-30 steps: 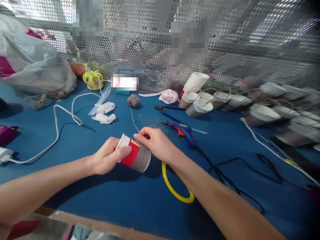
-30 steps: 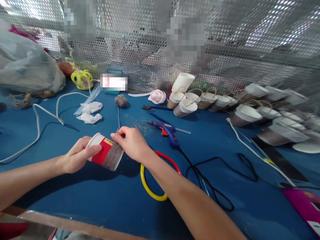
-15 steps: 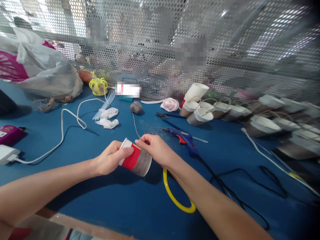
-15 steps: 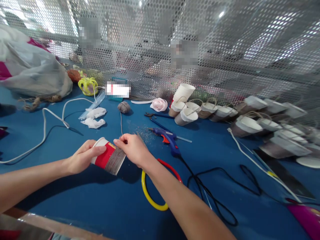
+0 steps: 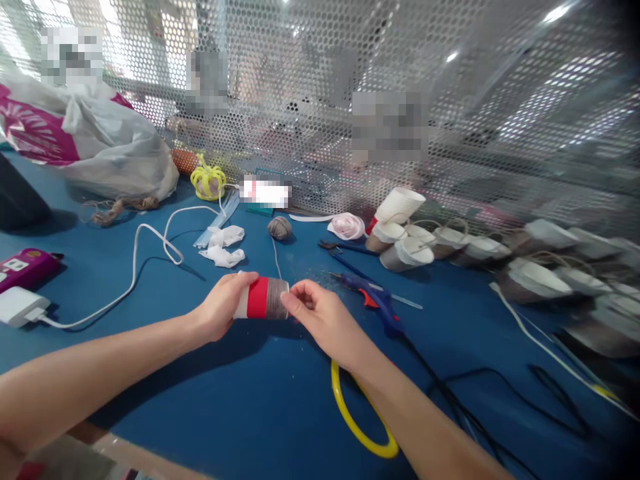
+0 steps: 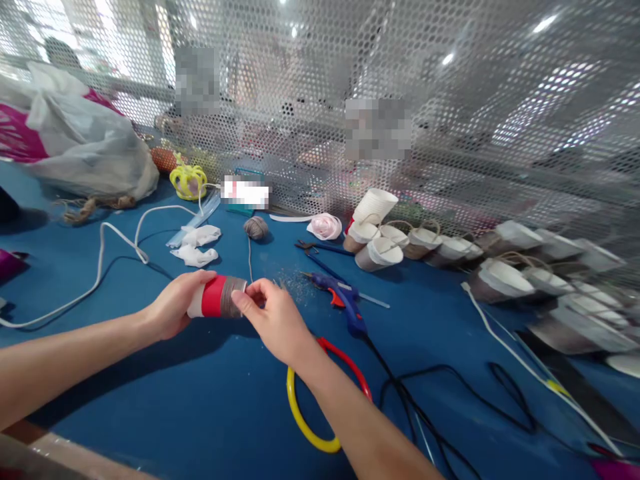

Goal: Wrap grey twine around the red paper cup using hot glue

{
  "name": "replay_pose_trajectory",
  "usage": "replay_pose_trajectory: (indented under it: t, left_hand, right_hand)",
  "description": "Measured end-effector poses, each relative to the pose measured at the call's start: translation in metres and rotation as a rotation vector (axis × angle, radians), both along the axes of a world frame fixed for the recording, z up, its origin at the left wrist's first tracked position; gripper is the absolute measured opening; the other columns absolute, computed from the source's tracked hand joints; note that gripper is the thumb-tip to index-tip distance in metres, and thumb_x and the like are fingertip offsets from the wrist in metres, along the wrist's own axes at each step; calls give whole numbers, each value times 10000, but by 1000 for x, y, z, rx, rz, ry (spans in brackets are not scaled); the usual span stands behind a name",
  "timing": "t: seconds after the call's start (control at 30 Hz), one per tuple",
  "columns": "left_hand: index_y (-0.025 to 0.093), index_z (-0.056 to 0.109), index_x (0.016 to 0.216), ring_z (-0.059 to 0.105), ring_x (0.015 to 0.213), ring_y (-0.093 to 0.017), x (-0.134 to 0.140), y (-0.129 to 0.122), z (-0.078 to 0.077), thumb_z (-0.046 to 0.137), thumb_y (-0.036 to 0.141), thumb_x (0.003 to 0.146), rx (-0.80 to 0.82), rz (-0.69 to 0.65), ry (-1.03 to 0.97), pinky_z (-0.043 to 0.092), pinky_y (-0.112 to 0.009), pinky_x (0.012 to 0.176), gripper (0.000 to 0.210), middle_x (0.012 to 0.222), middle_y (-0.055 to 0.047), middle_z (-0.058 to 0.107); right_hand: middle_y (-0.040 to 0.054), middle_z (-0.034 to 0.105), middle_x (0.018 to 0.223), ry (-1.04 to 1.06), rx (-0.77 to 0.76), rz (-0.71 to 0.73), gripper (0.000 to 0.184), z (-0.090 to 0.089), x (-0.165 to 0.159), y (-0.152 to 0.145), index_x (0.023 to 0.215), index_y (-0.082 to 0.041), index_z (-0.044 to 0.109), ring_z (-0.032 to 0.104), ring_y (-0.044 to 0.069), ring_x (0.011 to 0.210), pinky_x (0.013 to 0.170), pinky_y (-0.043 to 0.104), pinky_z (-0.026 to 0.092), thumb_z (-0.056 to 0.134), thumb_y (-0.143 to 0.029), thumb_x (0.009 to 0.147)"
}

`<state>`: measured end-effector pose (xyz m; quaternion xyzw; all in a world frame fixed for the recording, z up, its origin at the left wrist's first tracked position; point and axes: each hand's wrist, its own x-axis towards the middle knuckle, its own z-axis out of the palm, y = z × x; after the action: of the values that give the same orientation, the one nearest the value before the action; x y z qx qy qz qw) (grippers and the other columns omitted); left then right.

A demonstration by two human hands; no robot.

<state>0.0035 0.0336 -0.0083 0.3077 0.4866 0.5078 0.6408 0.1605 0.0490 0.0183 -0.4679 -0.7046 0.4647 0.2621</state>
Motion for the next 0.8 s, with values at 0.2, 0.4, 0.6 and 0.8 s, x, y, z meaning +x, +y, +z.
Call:
replay_pose_trajectory:
  t: [0.2,0.4,0.6,0.8]
  left_hand:
    - [105,611,753,509,586,-95,-8,-10,-5,474,355,773,375,-291,97,400,-204,613,285,616,-10,594]
    - [97,617,772,547,581,-120,-9,2,-1,522,392,728,100,-231,-189,417,-220,581,313,651,-44,622]
    - [92,583,657,509,494,-76,-9,8,1,637,338,635,-33,-220,-204,377,-182,496,253,558,-1,570]
    - [95,578,628,494,473,-58,-10,7,-1,673,244,589,-15,-201,-65,352,-166,475,181,527,20,561]
  right_hand:
    - [-17,485,624,243,-334,24,303,0,4,3,674,-163,445,436,88,564,557,240,349,504,-456,723]
    - [-18,453,654,-122,245,100,211,11,9,-2,617,-195,398,415,120,631,594,262,341,509,-309,756]
    - [0,509,731,-234,498,259,178,-3,4,-5,636,-202,394,450,136,721,669,268,356,524,-195,758]
    - [-3,562,781,-267,459,308,86,-6,3,-3,678,-197,495,478,138,769,704,263,361,550,-212,742]
